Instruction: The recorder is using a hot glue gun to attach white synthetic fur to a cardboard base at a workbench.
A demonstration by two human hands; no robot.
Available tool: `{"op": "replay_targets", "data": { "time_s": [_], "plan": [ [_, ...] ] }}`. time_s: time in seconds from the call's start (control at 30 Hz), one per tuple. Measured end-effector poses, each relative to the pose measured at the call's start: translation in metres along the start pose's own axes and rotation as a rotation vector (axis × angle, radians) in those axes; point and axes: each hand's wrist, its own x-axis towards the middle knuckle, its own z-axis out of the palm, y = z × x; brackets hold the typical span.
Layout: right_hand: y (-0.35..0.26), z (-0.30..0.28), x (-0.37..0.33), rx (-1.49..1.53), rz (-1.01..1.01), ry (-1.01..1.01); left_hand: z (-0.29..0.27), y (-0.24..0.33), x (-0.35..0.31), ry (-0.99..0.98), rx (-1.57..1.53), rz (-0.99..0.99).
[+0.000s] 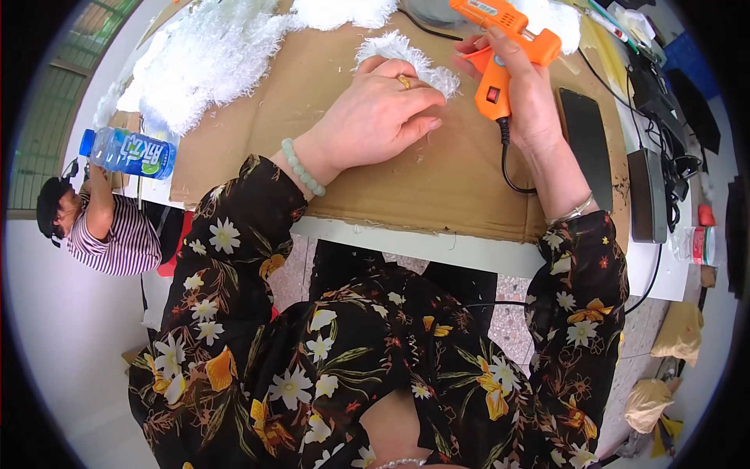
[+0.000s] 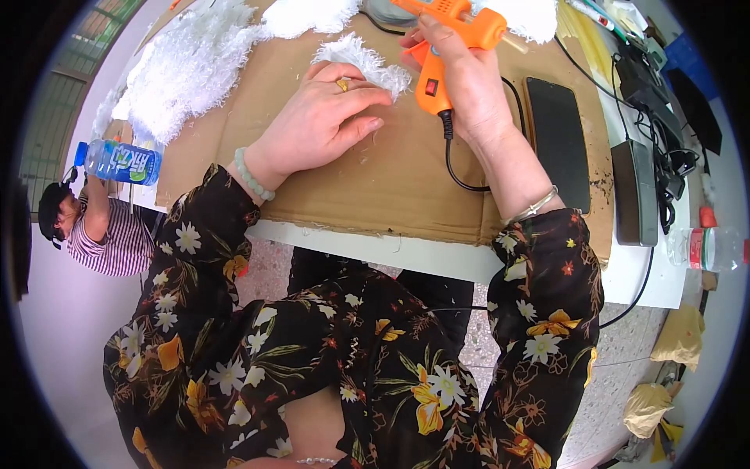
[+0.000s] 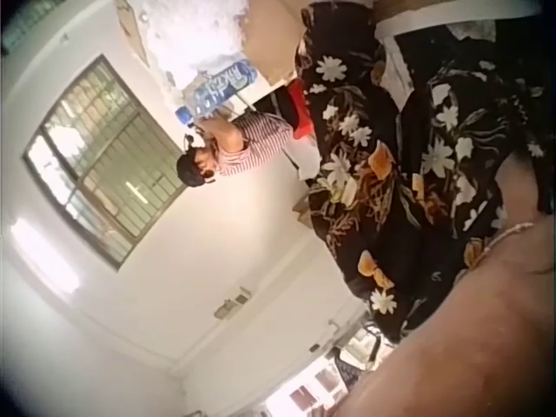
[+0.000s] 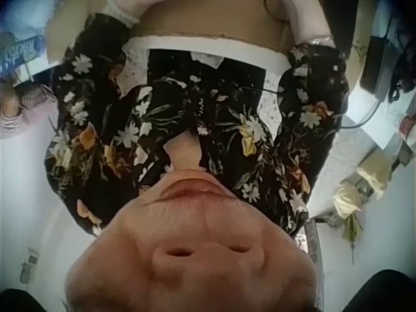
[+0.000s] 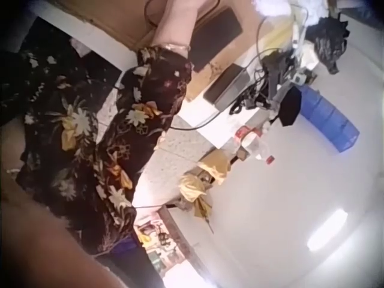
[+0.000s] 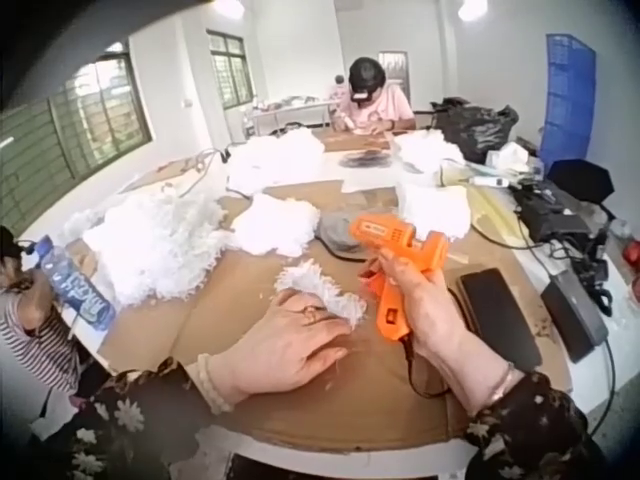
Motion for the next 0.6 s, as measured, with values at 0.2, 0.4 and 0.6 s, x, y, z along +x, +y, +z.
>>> {"op": "replay_targets", "data": {
  "time_s": [0.2, 0.4, 0.6],
  "plan": [
    [0.015, -0.008, 0.006, -0.098, 0.043, -0.062, 0.003, 0.003, 0.002, -0.034, 0.020, 0.044],
    [0.013, 0.002, 0.000, -0.142, 0.193, -0.137, -0.004, 0.008, 0.000, -0.079, 0.064, 0.048],
    [0.007, 0.000, 0.005, -0.053, 0.065, -0.112, 0.002, 0.011, 0.001, -0.059, 0.096, 0.074]
  ]
}}
